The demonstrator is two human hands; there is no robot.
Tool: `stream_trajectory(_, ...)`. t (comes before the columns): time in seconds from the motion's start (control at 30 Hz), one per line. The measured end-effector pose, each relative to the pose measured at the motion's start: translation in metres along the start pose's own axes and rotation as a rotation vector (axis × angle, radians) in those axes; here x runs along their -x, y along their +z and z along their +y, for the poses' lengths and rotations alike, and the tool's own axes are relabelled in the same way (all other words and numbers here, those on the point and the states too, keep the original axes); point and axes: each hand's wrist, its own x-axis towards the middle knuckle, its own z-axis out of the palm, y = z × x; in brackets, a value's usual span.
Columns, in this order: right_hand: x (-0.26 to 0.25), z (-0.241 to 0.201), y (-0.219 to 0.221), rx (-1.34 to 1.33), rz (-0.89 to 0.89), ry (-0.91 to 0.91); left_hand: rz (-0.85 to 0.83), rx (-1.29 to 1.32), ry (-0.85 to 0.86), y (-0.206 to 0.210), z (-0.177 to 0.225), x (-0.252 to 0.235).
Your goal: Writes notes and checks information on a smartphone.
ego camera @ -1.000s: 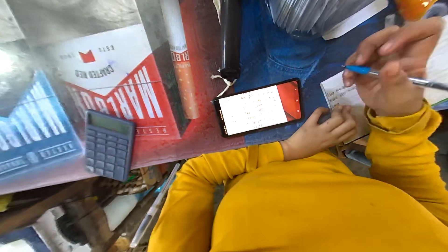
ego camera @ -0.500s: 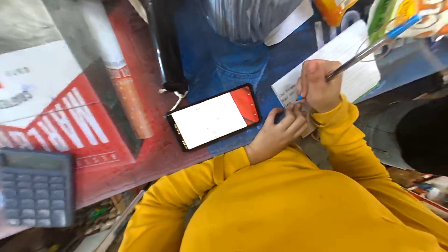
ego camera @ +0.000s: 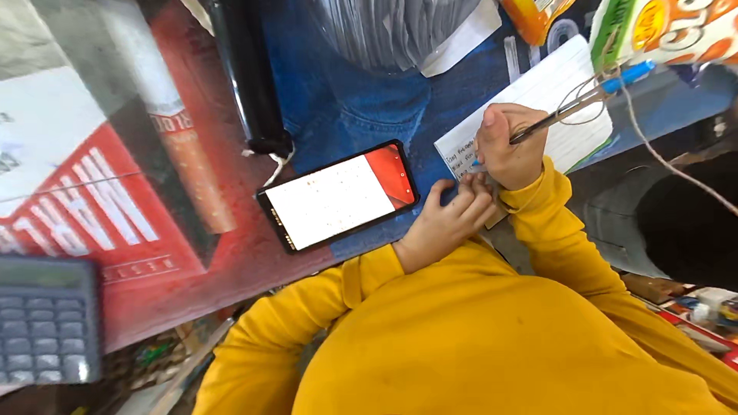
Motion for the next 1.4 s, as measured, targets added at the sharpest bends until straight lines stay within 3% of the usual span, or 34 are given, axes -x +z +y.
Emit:
stream_trajectory(1.0, 0.000, 0.002, -0.001, 0.013, 0.035, 0.020, 0.001, 0.008, -0.005, 0.001, -0.001, 0.000)
stream_trajectory(1.4, -0.001, 0.002, -0.010, 0.075, -0.143, -0.004, -0.056, 0.012, -0.059, -0.007, 0.000, -0.005)
